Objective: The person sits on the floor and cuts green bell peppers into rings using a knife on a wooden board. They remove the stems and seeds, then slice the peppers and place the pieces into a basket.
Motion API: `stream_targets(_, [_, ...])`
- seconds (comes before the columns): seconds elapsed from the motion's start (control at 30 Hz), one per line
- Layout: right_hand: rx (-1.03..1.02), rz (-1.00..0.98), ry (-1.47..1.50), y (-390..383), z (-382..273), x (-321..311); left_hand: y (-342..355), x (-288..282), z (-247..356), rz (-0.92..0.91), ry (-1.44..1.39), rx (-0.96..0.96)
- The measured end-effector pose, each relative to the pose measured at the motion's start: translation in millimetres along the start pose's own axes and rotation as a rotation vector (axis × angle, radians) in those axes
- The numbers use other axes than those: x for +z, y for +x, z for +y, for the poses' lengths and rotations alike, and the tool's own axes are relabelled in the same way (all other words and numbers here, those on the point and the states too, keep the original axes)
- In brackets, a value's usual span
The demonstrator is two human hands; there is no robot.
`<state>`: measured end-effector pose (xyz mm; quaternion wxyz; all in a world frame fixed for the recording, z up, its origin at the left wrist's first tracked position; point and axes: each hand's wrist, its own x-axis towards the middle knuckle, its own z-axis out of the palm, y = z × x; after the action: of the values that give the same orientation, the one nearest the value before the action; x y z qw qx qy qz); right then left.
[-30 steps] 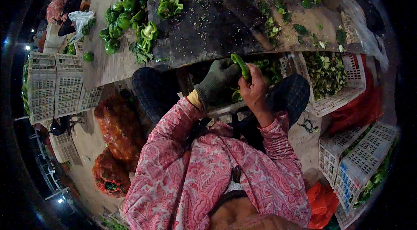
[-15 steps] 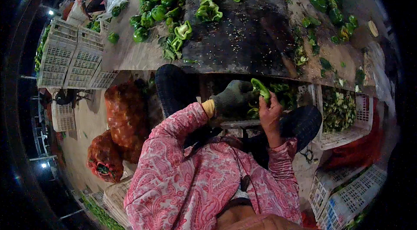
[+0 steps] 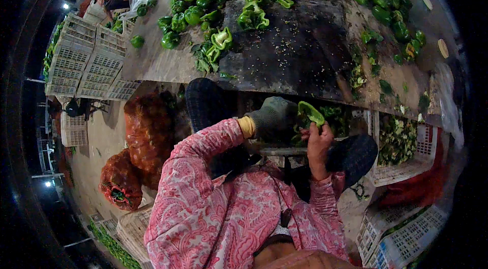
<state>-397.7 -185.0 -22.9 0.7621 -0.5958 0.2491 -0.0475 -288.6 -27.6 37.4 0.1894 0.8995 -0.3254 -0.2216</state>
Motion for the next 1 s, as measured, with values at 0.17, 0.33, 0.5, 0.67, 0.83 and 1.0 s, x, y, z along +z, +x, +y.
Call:
stream_targets(0.17, [-0.064,0.066,-0.078,-1,-2,3,6,-14,-14,-0.199,-0.054,-0.071])
stream_targets(0.33, [0.025,0.073,-0.042,11,11,-26,17,-72,-26,-0.379,0.098,-0.025])
stream_targets(0.5, [-0.087,-0.117,-0.399,13,22,-24,85,-119,-127,0.525,0.384,-0.263])
stream_targets(0.67, [0.118,-0.209,-0.329,15,9,-16,128,-122,-261,0.719,0.320,-0.388])
stream_targets(0.83, [0.096,-0.234,-0.225,10,13,-13,117,-121,-197,0.443,-0.232,-0.298])
stream_targets(1.0, [0.093,-0.284,-0.002,22,-37,32,47,-76,-74,0.297,-0.834,-0.085])
